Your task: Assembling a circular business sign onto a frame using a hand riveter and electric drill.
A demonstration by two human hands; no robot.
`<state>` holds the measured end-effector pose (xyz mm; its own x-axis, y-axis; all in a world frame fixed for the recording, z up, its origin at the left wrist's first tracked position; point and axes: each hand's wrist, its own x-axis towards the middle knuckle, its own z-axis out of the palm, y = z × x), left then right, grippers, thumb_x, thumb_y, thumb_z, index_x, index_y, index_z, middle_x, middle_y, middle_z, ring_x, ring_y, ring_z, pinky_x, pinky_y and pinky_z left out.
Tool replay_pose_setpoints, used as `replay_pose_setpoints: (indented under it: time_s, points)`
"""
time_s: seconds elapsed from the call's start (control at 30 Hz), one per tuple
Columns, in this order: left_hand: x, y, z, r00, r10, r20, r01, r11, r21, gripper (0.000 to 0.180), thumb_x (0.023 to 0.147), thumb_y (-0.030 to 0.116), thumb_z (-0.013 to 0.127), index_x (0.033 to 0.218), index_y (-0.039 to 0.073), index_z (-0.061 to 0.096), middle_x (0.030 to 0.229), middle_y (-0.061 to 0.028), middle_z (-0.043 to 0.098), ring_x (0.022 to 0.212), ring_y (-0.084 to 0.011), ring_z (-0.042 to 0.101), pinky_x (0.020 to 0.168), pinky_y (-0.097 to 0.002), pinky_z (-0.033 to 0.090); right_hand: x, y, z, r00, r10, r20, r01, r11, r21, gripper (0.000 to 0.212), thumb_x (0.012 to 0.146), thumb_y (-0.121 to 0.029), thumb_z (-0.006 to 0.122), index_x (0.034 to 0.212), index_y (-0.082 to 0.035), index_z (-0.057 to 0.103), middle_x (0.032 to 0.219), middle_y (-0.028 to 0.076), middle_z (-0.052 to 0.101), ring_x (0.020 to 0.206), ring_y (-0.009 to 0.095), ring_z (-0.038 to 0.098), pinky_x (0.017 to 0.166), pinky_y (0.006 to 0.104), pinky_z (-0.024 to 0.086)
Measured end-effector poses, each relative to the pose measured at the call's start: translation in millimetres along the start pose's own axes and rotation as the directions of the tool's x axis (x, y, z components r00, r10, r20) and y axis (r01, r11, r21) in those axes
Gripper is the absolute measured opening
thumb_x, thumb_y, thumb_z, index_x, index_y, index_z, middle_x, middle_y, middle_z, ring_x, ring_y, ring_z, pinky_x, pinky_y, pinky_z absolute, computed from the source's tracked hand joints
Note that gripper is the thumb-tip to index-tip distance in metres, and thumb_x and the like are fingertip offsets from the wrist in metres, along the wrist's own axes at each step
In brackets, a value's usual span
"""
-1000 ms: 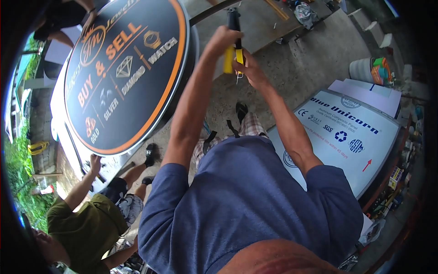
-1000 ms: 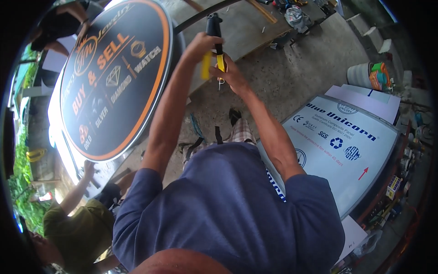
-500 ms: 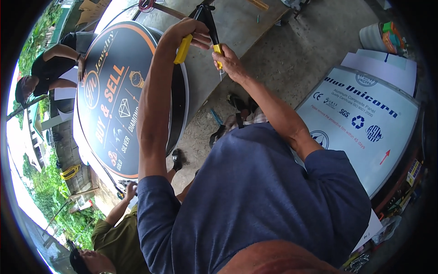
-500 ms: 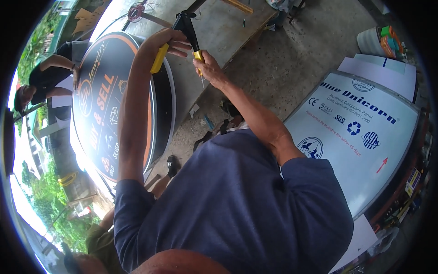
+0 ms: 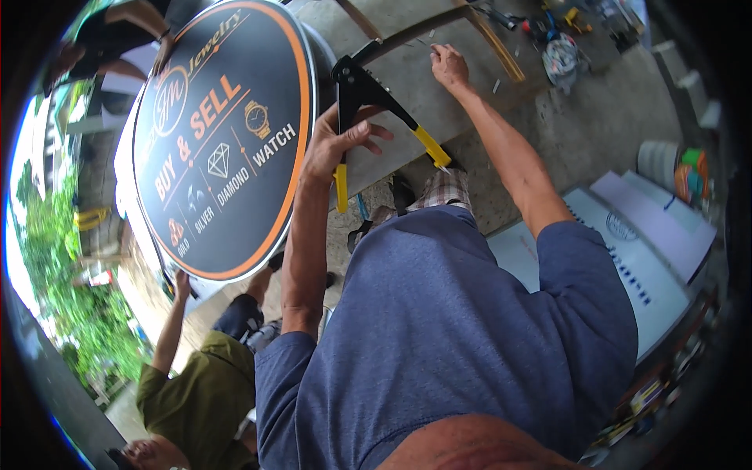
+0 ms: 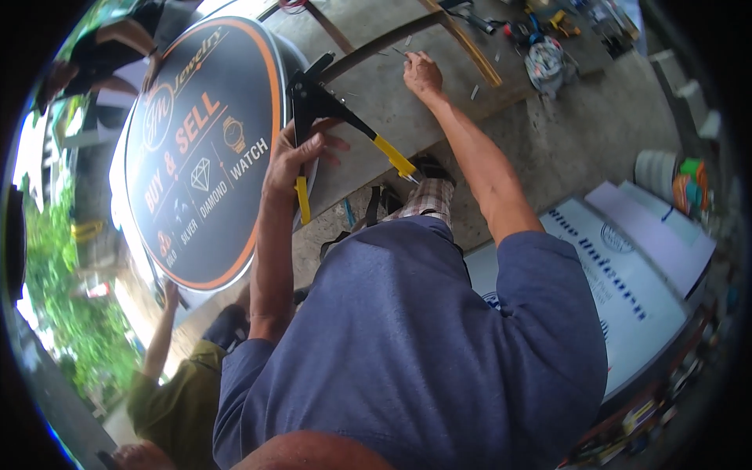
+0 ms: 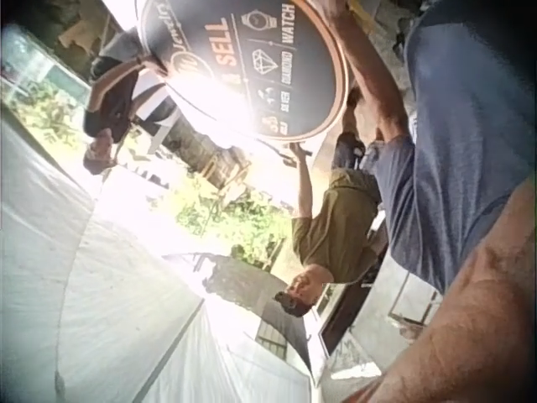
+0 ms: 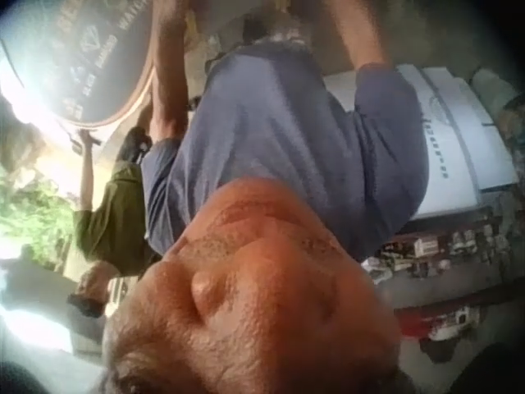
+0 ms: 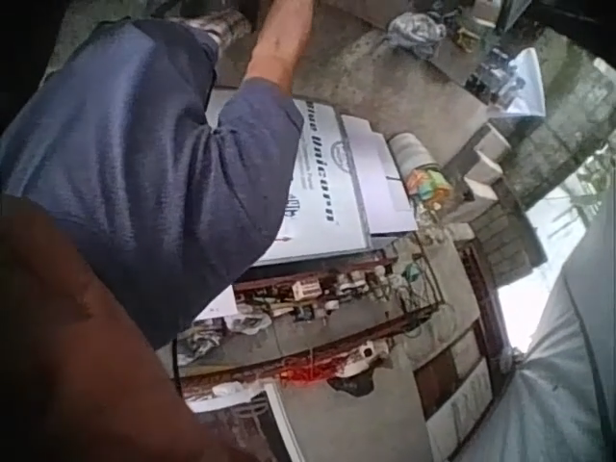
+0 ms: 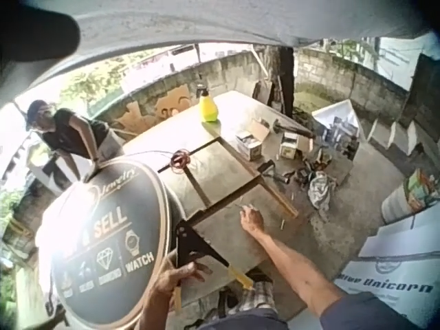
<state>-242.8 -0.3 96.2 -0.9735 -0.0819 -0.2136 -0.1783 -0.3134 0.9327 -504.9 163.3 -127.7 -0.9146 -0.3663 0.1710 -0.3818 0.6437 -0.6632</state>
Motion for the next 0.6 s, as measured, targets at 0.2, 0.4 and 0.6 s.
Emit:
replay_pose_setpoints:
  time_s: [0.2,0.4,0.6]
  points:
    - [7,-35,7,0.984,0.127,-0.123,-0.164,0.912,-0.376,0.084,0.085,0.057,0.073,0.137,-0.006,0.051,0.132,-0.0293,0.059,0.092,-0.0294,0.072,0.069,-0.0375,0.060,50,-4,28,0.993,-0.013,0.114,0.033,0.983,-0.182,0.029,0.092,-0.032,0.066,0.114,-0.012,0.068,0.119,0.014,0.065,0.103,0.037,0.067,0.085,0.0498,0.055]
    - [20,-59,14,0.963,0.200,-0.180,-0.265,0.824,-0.500,0.079,0.089,0.052,0.070,0.136,-0.008,0.049,0.126,-0.0321,0.061,0.096,-0.0302,0.071,0.071,-0.0398,0.060,49,6,26,0.962,-0.152,0.226,0.208,0.946,-0.250,0.025,0.093,-0.030,0.063,0.110,-0.011,0.066,0.112,0.016,0.066,0.092,0.039,0.070,0.077,0.0503,0.057]
    - [22,-73,42,0.930,0.090,-0.356,-0.253,0.861,-0.442,0.055,0.101,0.040,0.056,0.133,-0.005,0.049,0.102,-0.0298,0.070,0.060,-0.0204,0.069,0.054,-0.0265,0.057,17,3,-40,0.907,-0.199,0.372,0.162,0.978,0.129,0.024,0.091,-0.026,0.070,0.098,-0.003,0.067,0.085,0.012,0.067,0.077,0.031,0.068,0.070,0.0409,0.055]
